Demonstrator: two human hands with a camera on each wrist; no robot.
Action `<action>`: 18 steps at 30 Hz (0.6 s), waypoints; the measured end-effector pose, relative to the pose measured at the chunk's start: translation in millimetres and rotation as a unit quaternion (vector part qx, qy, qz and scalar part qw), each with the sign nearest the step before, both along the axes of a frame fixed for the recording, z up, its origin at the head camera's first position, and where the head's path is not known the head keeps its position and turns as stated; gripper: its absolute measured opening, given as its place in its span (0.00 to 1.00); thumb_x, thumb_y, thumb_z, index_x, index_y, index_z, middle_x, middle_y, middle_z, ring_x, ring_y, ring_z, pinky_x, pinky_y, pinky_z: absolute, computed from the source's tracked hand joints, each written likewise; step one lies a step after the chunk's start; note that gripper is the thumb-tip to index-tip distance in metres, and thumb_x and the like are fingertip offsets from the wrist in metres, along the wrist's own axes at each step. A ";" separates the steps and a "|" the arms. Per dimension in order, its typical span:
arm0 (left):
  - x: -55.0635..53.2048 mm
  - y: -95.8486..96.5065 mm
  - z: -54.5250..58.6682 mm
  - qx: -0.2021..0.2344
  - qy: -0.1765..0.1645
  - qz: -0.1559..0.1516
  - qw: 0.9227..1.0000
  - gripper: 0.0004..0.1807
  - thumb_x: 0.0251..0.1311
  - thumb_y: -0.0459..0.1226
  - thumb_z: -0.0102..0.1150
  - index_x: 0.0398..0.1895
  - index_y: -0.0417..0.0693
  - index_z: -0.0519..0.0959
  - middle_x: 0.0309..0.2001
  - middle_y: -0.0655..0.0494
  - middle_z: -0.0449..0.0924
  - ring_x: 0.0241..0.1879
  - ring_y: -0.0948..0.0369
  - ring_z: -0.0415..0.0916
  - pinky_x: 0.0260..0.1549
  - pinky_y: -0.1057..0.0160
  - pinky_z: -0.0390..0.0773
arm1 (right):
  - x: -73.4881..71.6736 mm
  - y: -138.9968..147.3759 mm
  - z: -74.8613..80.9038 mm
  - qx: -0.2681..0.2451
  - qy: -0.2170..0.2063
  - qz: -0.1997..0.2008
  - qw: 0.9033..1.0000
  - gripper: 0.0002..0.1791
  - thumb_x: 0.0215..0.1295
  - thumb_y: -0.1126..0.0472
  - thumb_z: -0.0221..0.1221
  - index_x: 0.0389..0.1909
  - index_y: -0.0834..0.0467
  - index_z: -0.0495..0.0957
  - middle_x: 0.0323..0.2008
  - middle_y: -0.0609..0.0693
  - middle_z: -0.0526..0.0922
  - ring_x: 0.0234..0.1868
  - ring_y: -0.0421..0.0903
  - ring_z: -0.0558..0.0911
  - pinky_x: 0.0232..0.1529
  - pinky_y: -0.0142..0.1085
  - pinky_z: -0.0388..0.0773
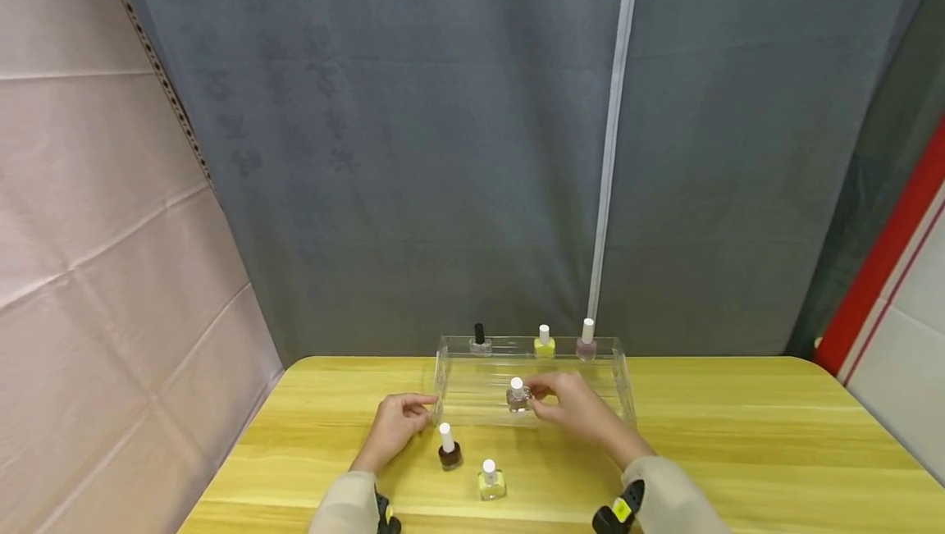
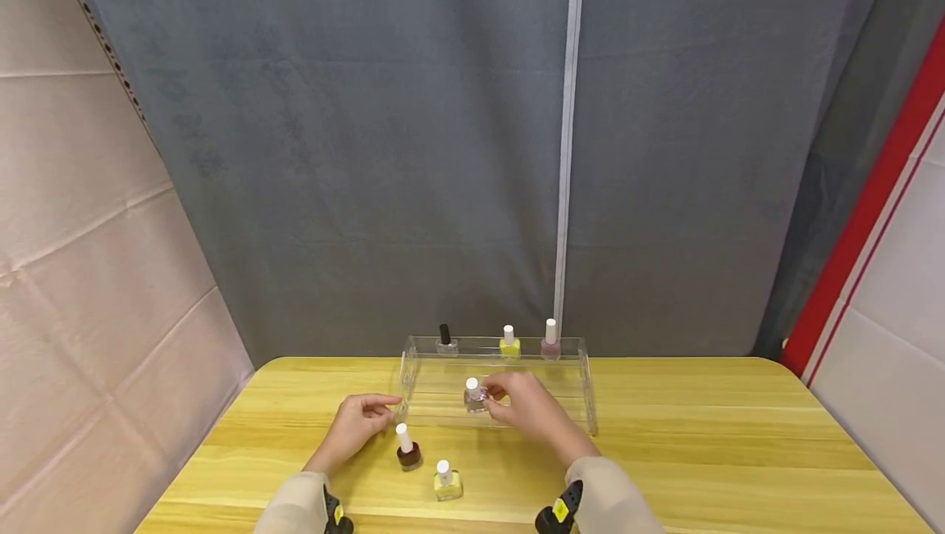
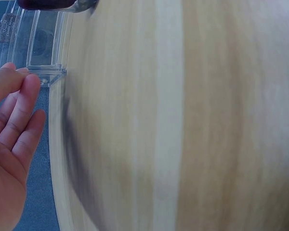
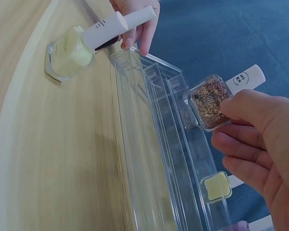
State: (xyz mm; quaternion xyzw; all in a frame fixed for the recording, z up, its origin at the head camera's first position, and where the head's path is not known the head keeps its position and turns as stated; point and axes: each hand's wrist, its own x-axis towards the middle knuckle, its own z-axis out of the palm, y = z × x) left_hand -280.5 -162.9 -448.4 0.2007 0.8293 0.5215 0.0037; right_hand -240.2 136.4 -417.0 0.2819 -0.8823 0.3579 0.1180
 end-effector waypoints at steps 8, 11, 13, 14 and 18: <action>1.7 0.8 1.0 0.003 -0.003 0.000 1.000 0.13 0.54 0.20 0.53 0.44 0.24 0.77 0.30 0.32 0.78 0.27 0.38 0.76 0.23 0.56 0.79 | -7.7 0.2 -3.9 -0.021 -0.025 -0.012 0.999 0.11 0.57 0.70 0.59 0.42 0.67 0.80 0.37 0.56 0.83 0.36 0.48 0.82 0.39 0.43 0.79; 2.2 1.3 1.5 0.001 -0.004 0.000 1.000 0.13 0.54 0.20 0.53 0.44 0.25 0.77 0.30 0.32 0.78 0.28 0.38 0.76 0.23 0.56 0.78 | -10.7 -0.3 -6.5 -0.025 -0.025 -0.019 0.999 0.11 0.56 0.71 0.60 0.41 0.68 0.80 0.36 0.56 0.83 0.36 0.49 0.82 0.39 0.43 0.79; 0.9 1.2 -0.1 0.002 -0.005 0.000 1.000 0.13 0.54 0.20 0.53 0.44 0.25 0.77 0.30 0.32 0.78 0.28 0.38 0.76 0.22 0.60 0.78 | -12.8 -0.3 -7.9 -0.024 -0.022 -0.024 0.999 0.11 0.56 0.71 0.60 0.41 0.68 0.80 0.36 0.57 0.83 0.35 0.49 0.82 0.39 0.44 0.79; -0.3 1.0 -1.8 0.003 -0.005 0.000 1.000 0.13 0.55 0.20 0.53 0.44 0.24 0.77 0.30 0.32 0.78 0.27 0.38 0.76 0.21 0.61 0.77 | -13.7 -0.2 -8.2 -0.023 -0.020 -0.025 0.999 0.11 0.56 0.71 0.60 0.41 0.68 0.80 0.36 0.56 0.83 0.35 0.49 0.82 0.40 0.43 0.79; -10.5 -2.6 -15.8 0.008 -0.005 0.003 1.000 0.13 0.55 0.21 0.54 0.45 0.26 0.78 0.29 0.35 0.78 0.25 0.41 0.76 0.18 0.66 0.74 | -17.5 -0.9 -8.2 -0.019 -0.013 -0.031 0.999 0.11 0.55 0.71 0.60 0.41 0.67 0.80 0.36 0.56 0.83 0.35 0.48 0.82 0.40 0.43 0.79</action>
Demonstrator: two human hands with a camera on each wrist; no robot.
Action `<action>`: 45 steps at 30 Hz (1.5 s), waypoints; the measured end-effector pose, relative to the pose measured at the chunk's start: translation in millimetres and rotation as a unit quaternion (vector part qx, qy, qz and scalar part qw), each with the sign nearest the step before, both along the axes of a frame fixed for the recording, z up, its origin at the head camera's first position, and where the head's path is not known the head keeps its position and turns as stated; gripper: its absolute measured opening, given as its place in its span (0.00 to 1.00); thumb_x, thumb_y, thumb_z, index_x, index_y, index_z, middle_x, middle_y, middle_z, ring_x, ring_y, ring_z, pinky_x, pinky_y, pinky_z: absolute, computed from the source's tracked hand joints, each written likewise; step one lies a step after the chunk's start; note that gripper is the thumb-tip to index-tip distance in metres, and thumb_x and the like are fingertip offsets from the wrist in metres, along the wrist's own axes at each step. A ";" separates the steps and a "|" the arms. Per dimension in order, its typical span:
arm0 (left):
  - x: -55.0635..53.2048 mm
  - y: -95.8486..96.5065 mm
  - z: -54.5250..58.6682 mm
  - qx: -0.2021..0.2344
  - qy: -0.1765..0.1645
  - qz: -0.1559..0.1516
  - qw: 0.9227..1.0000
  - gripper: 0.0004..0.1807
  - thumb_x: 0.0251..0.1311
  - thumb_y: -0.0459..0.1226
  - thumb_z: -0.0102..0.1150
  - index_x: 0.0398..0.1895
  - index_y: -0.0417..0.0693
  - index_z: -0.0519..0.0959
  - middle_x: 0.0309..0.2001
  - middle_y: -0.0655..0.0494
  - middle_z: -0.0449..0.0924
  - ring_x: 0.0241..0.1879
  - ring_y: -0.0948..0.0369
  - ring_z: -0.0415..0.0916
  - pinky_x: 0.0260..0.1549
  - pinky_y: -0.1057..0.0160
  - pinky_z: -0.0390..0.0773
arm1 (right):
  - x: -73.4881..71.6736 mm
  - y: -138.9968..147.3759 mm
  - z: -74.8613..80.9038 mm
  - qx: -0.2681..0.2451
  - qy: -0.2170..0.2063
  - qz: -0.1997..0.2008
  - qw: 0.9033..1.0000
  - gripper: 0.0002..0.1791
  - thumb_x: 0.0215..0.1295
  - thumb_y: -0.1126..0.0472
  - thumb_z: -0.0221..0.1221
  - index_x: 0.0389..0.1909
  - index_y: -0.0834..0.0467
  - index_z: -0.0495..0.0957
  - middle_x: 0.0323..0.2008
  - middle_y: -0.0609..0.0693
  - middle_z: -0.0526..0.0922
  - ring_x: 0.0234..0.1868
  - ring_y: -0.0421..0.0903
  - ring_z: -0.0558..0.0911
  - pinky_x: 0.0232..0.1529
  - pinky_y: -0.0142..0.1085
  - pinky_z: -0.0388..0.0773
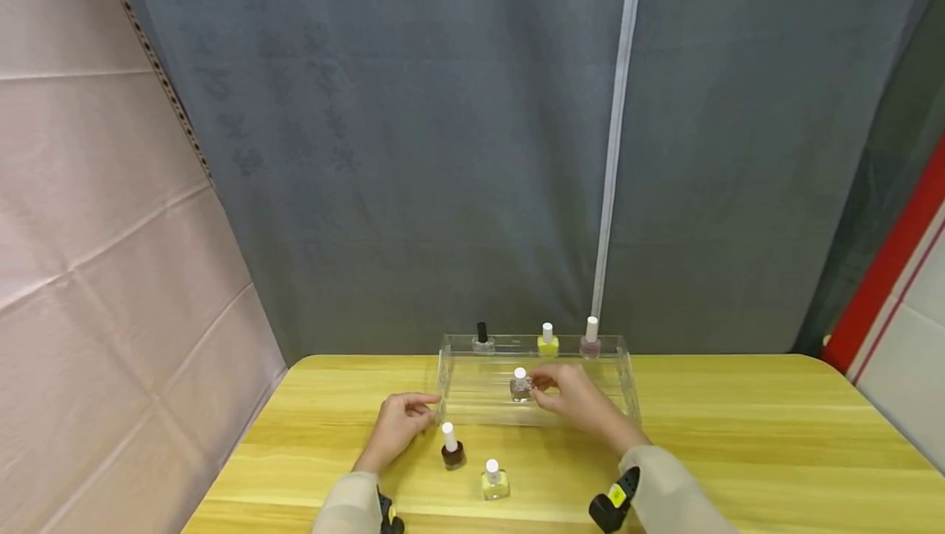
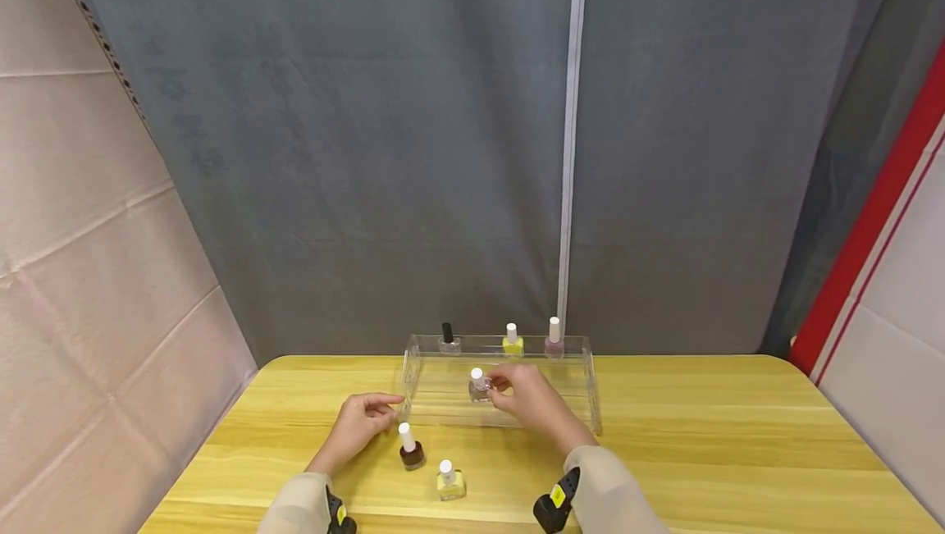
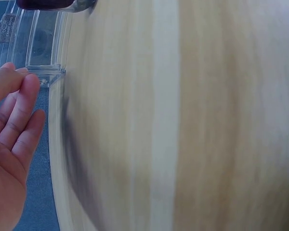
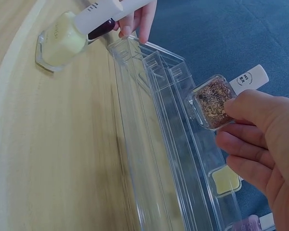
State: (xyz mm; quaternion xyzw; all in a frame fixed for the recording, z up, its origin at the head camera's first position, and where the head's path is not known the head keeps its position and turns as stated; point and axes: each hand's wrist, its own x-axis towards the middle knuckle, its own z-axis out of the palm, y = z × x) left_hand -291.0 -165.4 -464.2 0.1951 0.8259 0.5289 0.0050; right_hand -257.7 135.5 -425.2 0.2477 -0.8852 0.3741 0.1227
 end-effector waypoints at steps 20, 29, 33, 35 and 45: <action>-15.9 -4.7 -18.2 -0.007 0.000 0.006 1.000 0.13 0.55 0.23 0.57 0.45 0.31 0.80 0.27 0.43 0.80 0.24 0.47 0.77 0.18 0.68 0.74 | -12.9 -9.4 7.2 -0.001 -0.013 -0.003 1.000 0.12 0.57 0.70 0.59 0.43 0.66 0.80 0.36 0.54 0.84 0.36 0.47 0.82 0.41 0.43 0.79; -14.4 -3.8 -17.7 -0.007 0.001 0.011 1.000 0.13 0.54 0.22 0.56 0.44 0.30 0.80 0.28 0.42 0.79 0.24 0.45 0.77 0.19 0.67 0.75 | -17.1 -13.5 8.4 -0.005 -0.030 -0.016 0.999 0.12 0.58 0.69 0.60 0.44 0.64 0.80 0.38 0.53 0.83 0.38 0.46 0.81 0.41 0.43 0.79; -14.9 -5.1 -21.0 -0.002 0.000 0.011 1.000 0.13 0.54 0.24 0.58 0.44 0.34 0.81 0.28 0.47 0.80 0.24 0.51 0.77 0.20 0.68 0.74 | -18.8 -14.6 7.6 -0.002 -0.027 -0.015 1.000 0.12 0.57 0.69 0.60 0.44 0.64 0.80 0.37 0.53 0.83 0.37 0.47 0.81 0.41 0.43 0.79; -8.7 -3.0 -12.1 -0.001 0.003 0.006 1.000 0.13 0.53 0.23 0.57 0.44 0.32 0.80 0.28 0.44 0.79 0.24 0.48 0.77 0.20 0.66 0.75 | -20.0 -14.8 7.0 0.001 -0.024 -0.015 1.000 0.12 0.57 0.70 0.59 0.44 0.65 0.80 0.37 0.53 0.83 0.37 0.47 0.81 0.40 0.42 0.79; 9.7 4.3 15.6 -0.006 0.002 0.003 1.000 0.13 0.54 0.21 0.54 0.44 0.26 0.78 0.29 0.35 0.78 0.27 0.39 0.76 0.20 0.66 0.75 | -25.5 -19.1 6.2 0.002 -0.030 -0.023 0.999 0.12 0.58 0.69 0.60 0.44 0.63 0.80 0.38 0.52 0.83 0.38 0.46 0.81 0.40 0.40 0.79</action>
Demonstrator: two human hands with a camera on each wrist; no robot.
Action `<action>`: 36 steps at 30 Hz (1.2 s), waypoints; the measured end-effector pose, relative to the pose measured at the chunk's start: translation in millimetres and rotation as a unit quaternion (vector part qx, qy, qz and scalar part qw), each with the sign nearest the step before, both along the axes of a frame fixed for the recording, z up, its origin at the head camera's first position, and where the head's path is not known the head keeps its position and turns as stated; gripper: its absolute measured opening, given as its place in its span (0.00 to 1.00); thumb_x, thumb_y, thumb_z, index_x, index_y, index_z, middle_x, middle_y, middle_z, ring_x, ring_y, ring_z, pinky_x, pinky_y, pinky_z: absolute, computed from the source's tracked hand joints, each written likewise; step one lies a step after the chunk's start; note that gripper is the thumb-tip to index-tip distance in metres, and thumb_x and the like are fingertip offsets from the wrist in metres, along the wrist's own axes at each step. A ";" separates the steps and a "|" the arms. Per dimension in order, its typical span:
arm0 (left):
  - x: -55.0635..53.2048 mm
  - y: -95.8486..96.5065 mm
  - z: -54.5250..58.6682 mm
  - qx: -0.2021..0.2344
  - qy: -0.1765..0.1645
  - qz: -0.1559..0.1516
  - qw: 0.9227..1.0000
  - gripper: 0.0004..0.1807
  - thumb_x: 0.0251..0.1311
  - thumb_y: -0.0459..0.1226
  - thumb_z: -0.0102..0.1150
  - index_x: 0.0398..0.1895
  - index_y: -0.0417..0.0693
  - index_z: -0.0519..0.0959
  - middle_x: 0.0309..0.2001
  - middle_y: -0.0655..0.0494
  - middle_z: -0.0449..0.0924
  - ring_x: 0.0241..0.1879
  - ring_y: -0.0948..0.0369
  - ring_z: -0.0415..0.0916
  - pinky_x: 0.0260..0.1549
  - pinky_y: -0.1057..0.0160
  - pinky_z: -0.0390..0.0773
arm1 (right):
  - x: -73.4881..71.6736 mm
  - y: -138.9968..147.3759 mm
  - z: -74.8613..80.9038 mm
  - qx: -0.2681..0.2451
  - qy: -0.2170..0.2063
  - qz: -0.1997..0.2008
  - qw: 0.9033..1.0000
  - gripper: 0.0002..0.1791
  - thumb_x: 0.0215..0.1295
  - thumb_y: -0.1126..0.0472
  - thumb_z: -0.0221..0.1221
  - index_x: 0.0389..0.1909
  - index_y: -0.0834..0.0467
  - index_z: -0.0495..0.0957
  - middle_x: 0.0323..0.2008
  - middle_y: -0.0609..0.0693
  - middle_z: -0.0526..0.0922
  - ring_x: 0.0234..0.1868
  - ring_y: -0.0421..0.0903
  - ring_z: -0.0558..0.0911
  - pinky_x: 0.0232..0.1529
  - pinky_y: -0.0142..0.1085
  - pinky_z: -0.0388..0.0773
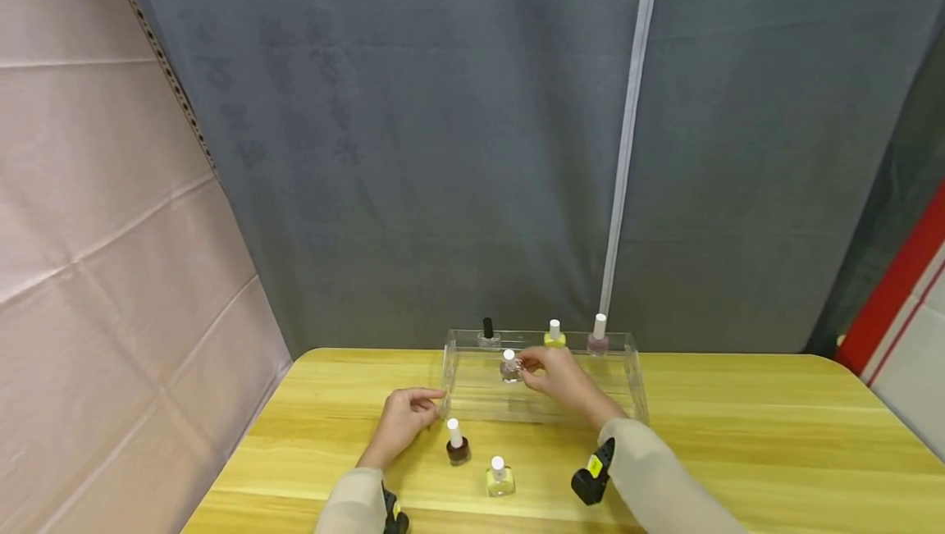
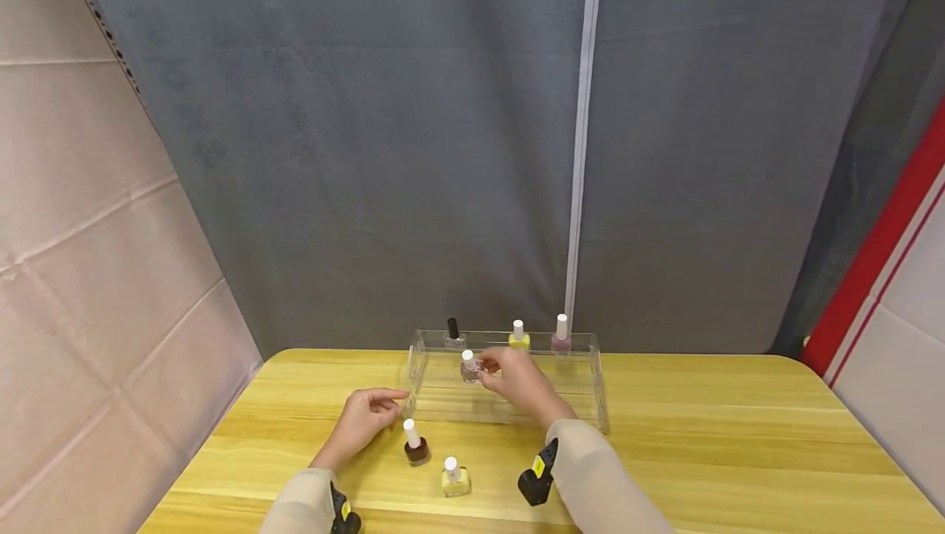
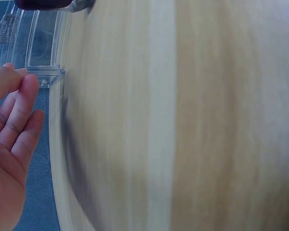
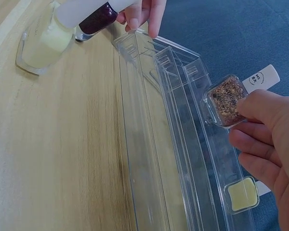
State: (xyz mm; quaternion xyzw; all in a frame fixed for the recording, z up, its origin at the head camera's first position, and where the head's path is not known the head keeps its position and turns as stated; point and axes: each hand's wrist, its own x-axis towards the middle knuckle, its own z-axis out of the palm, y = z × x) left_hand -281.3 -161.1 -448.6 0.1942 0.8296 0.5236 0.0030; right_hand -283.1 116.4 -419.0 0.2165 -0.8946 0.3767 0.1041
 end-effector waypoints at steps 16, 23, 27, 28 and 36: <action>0.5 1.3 2.1 -0.003 0.001 -0.002 1.000 0.14 0.54 0.21 0.54 0.44 0.26 0.78 0.29 0.36 0.78 0.27 0.39 0.76 0.20 0.67 0.75 | -13.2 -7.6 -2.6 -0.008 -0.014 -0.010 1.000 0.10 0.58 0.69 0.60 0.41 0.63 0.80 0.36 0.52 0.83 0.37 0.46 0.81 0.41 0.42 0.79; 0.6 0.3 1.7 0.001 -0.002 0.003 1.000 0.13 0.54 0.21 0.54 0.44 0.26 0.78 0.29 0.36 0.78 0.27 0.39 0.76 0.20 0.64 0.76 | -17.8 -13.3 -1.7 -0.014 -0.012 -0.018 1.000 0.10 0.58 0.68 0.61 0.41 0.63 0.80 0.37 0.53 0.83 0.38 0.47 0.81 0.41 0.43 0.79; 0.7 0.4 0.8 0.002 -0.002 0.006 1.000 0.13 0.53 0.21 0.55 0.44 0.26 0.78 0.29 0.36 0.78 0.26 0.39 0.76 0.21 0.62 0.77 | -20.8 -15.8 -2.8 -0.009 -0.013 -0.022 1.000 0.10 0.58 0.67 0.61 0.41 0.63 0.81 0.37 0.52 0.83 0.38 0.46 0.81 0.41 0.40 0.79; 0.7 0.6 0.6 0.002 -0.001 0.006 1.000 0.13 0.53 0.21 0.55 0.44 0.26 0.78 0.29 0.35 0.78 0.26 0.40 0.76 0.21 0.62 0.77 | -21.5 -16.4 -3.1 -0.008 -0.013 -0.024 1.000 0.10 0.58 0.67 0.61 0.41 0.63 0.81 0.37 0.52 0.83 0.37 0.46 0.81 0.41 0.39 0.79; 0.2 1.1 0.2 -0.001 0.000 0.003 1.000 0.13 0.54 0.21 0.54 0.44 0.27 0.78 0.30 0.35 0.78 0.27 0.39 0.76 0.22 0.57 0.78 | -25.0 -20.9 -7.2 -0.005 -0.015 -0.032 0.999 0.11 0.57 0.67 0.62 0.41 0.64 0.81 0.35 0.51 0.83 0.36 0.45 0.81 0.39 0.37 0.79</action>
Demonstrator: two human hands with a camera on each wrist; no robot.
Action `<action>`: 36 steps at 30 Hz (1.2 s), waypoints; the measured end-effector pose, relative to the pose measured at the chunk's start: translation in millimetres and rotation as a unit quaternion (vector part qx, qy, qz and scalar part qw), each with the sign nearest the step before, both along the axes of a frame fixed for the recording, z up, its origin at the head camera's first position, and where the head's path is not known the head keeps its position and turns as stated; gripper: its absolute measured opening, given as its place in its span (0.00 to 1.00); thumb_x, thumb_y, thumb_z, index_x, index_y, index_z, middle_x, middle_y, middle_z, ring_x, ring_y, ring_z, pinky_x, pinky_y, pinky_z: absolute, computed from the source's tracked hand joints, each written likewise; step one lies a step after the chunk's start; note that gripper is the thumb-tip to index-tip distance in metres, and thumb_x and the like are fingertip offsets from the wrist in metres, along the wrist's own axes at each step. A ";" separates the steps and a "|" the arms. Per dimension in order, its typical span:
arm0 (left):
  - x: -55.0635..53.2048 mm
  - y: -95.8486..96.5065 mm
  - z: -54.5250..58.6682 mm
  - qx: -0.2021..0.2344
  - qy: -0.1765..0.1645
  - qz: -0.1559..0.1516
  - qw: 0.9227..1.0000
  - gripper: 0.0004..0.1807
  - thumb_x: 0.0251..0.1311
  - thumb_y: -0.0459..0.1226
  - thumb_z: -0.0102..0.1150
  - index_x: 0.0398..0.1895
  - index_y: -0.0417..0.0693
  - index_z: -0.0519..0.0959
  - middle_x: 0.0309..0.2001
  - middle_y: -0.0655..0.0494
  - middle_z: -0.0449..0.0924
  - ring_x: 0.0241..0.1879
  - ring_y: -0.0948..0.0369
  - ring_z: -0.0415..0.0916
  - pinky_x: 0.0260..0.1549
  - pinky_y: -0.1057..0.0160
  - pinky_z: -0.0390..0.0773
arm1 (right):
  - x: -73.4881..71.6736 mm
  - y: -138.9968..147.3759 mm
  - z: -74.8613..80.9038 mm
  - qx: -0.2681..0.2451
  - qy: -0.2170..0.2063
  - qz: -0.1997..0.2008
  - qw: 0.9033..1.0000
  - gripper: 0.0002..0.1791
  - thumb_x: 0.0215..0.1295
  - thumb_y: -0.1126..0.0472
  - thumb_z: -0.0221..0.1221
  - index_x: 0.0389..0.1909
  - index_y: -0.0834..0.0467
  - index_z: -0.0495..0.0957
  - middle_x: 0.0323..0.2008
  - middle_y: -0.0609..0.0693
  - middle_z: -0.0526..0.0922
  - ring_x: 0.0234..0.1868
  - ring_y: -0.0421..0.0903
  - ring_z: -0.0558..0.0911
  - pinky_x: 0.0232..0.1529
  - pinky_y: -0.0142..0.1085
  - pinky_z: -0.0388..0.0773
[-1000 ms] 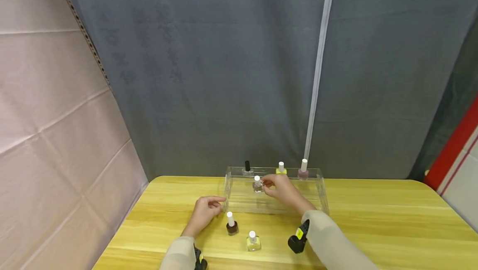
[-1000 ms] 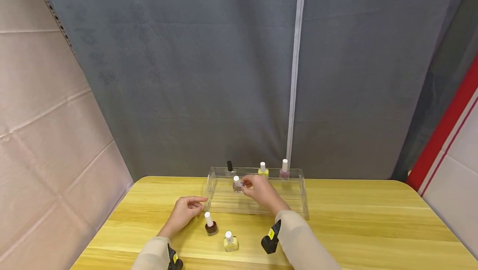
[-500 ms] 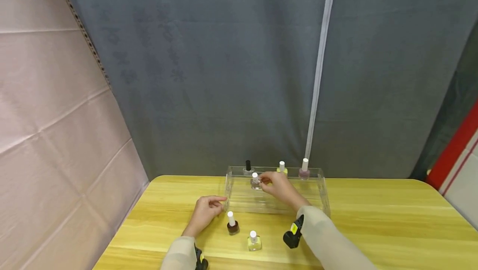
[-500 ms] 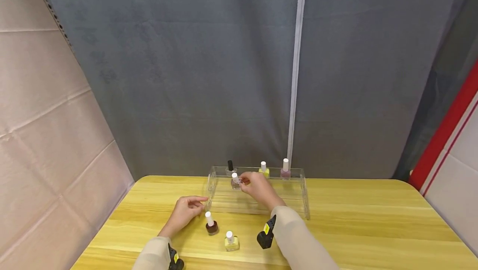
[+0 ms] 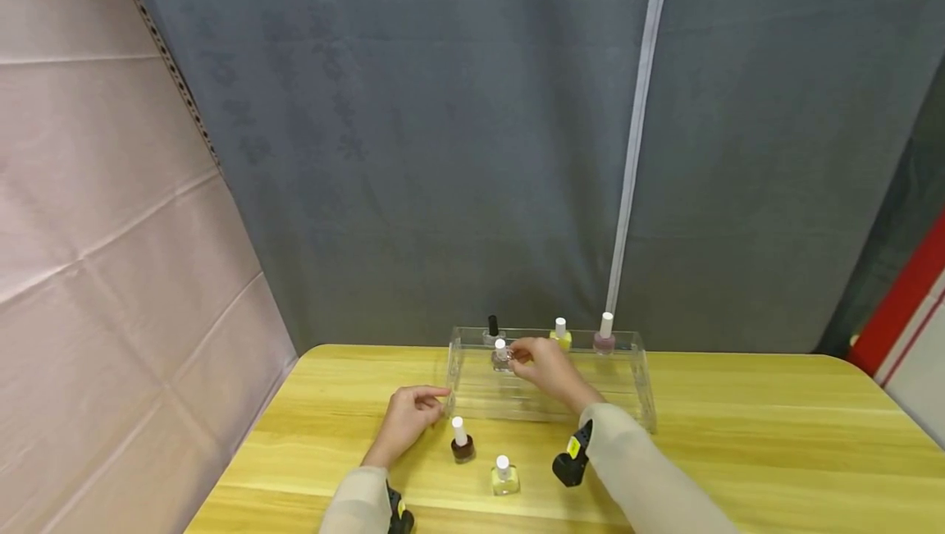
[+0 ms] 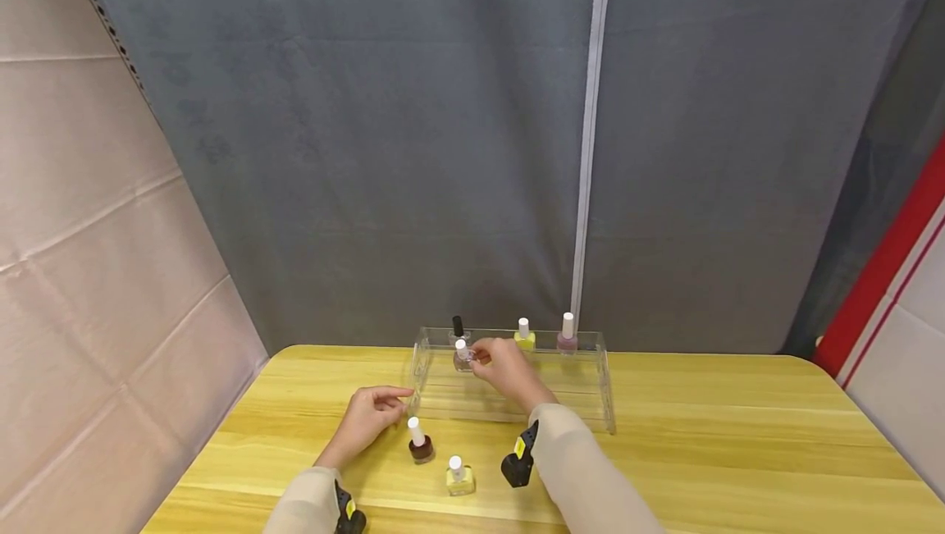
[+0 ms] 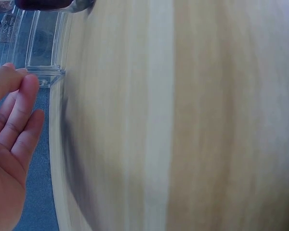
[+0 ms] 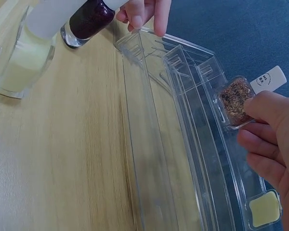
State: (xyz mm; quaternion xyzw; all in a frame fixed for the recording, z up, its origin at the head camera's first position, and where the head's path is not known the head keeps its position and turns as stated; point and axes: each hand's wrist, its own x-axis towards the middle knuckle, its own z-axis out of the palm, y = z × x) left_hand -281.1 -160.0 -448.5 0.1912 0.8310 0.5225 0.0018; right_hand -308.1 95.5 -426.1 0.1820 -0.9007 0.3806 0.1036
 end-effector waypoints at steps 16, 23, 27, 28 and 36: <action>-23.3 -9.4 -33.7 -0.004 -0.007 0.010 1.000 0.13 0.54 0.24 0.58 0.45 0.35 0.81 0.29 0.44 0.80 0.24 0.50 0.78 0.19 0.65 0.76 | -6.3 -7.7 -7.9 -0.014 -0.021 -0.008 1.000 0.11 0.57 0.68 0.62 0.42 0.65 0.80 0.35 0.53 0.83 0.36 0.46 0.81 0.39 0.37 0.79; -6.2 -1.7 -6.5 0.002 -0.007 -0.003 1.000 0.13 0.55 0.22 0.55 0.45 0.28 0.79 0.30 0.36 0.79 0.27 0.41 0.77 0.20 0.61 0.77 | -9.8 -10.8 -14.4 -0.011 -0.009 0.004 1.000 0.09 0.56 0.68 0.62 0.39 0.65 0.81 0.33 0.52 0.83 0.34 0.45 0.81 0.36 0.37 0.79; 1.4 1.1 4.3 0.002 -0.007 -0.006 1.000 0.13 0.55 0.21 0.54 0.45 0.26 0.78 0.31 0.33 0.78 0.28 0.37 0.76 0.22 0.56 0.78 | -10.4 -12.5 -15.7 -0.014 -0.009 0.006 1.000 0.08 0.56 0.68 0.62 0.38 0.65 0.81 0.34 0.53 0.83 0.34 0.47 0.82 0.37 0.38 0.79; 1.4 1.5 4.4 0.002 -0.006 -0.007 1.000 0.13 0.55 0.21 0.54 0.45 0.26 0.78 0.31 0.33 0.78 0.28 0.37 0.76 0.23 0.54 0.78 | -10.6 -12.5 -15.9 -0.015 -0.009 0.005 1.000 0.08 0.57 0.68 0.62 0.38 0.65 0.81 0.34 0.54 0.83 0.35 0.47 0.82 0.37 0.38 0.79; -0.1 2.2 2.1 -0.004 0.000 0.003 1.000 0.13 0.54 0.21 0.55 0.43 0.26 0.78 0.30 0.34 0.78 0.28 0.39 0.76 0.22 0.60 0.78 | -11.9 -14.7 -17.9 -0.017 -0.018 0.008 1.000 0.08 0.57 0.67 0.62 0.38 0.65 0.81 0.34 0.53 0.83 0.35 0.46 0.81 0.37 0.37 0.79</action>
